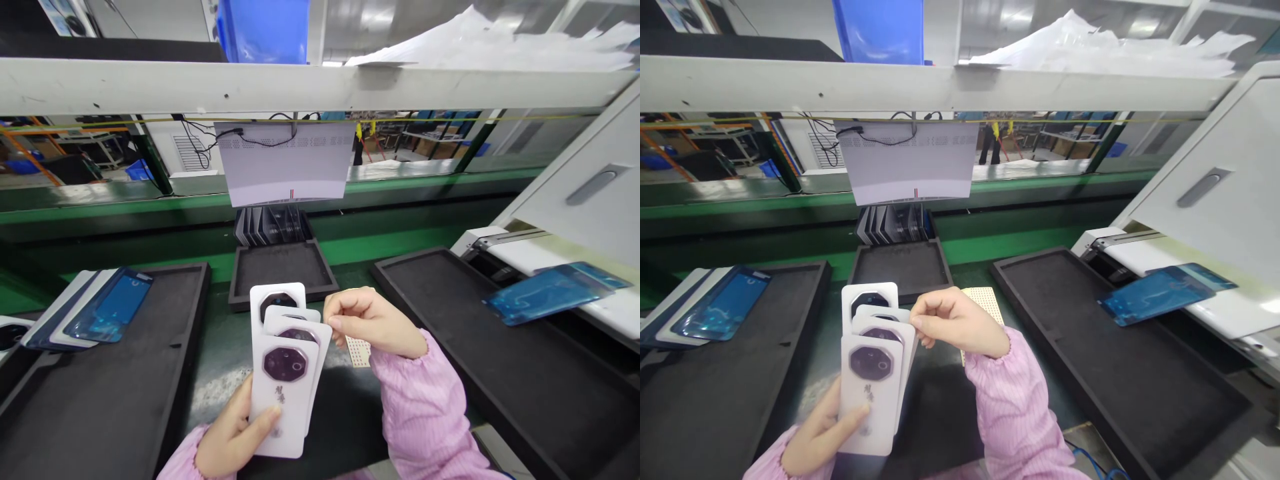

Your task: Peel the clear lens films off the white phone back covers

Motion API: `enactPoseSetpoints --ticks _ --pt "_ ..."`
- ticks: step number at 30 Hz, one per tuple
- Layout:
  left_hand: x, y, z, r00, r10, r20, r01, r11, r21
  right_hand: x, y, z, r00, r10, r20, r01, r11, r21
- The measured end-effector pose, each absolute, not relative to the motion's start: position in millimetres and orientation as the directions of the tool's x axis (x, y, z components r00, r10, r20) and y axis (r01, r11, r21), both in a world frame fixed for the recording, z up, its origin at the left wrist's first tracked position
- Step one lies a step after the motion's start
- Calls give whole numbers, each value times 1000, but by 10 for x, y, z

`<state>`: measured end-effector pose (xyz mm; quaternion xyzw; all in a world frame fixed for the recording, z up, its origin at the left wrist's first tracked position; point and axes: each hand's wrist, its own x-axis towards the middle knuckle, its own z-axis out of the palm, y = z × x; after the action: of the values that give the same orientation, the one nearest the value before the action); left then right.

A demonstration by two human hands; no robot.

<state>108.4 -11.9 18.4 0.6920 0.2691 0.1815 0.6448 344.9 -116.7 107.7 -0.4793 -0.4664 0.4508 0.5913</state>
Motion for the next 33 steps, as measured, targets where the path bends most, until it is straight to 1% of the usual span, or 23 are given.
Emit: enactPoseSetpoints --ticks 3,6,11,14,18,23,28,33 --pt "1087 -113 183 789 604 -109 147 -14 989 3424 -1183 1102 173 977 127 -41 136 -990" --pt "1088 -109 188 790 599 -133 139 37 990 3412 -1184 1108 166 977 137 -19 142 -990" --pt "1090 -99 190 813 548 -200 133 160 978 3378 -1183 1112 176 976 132 -60 145 -988" --pt "1108 -85 178 825 538 -172 113 142 983 3344 -1219 1134 179 975 134 -76 150 -986" --pt "1154 -85 167 841 526 -124 90 89 992 3303 -1294 1173 208 963 170 -27 180 -983" --pt "1187 -96 153 839 529 -126 83 106 991 3283 -1340 1210 203 962 181 34 178 -983" --pt "1181 -77 128 835 537 -116 89 76 993 3294 -1343 1217 192 959 209 31 207 -978" --pt "1176 -62 110 838 532 -123 107 59 992 3311 -1331 1191 182 961 208 43 203 -978"
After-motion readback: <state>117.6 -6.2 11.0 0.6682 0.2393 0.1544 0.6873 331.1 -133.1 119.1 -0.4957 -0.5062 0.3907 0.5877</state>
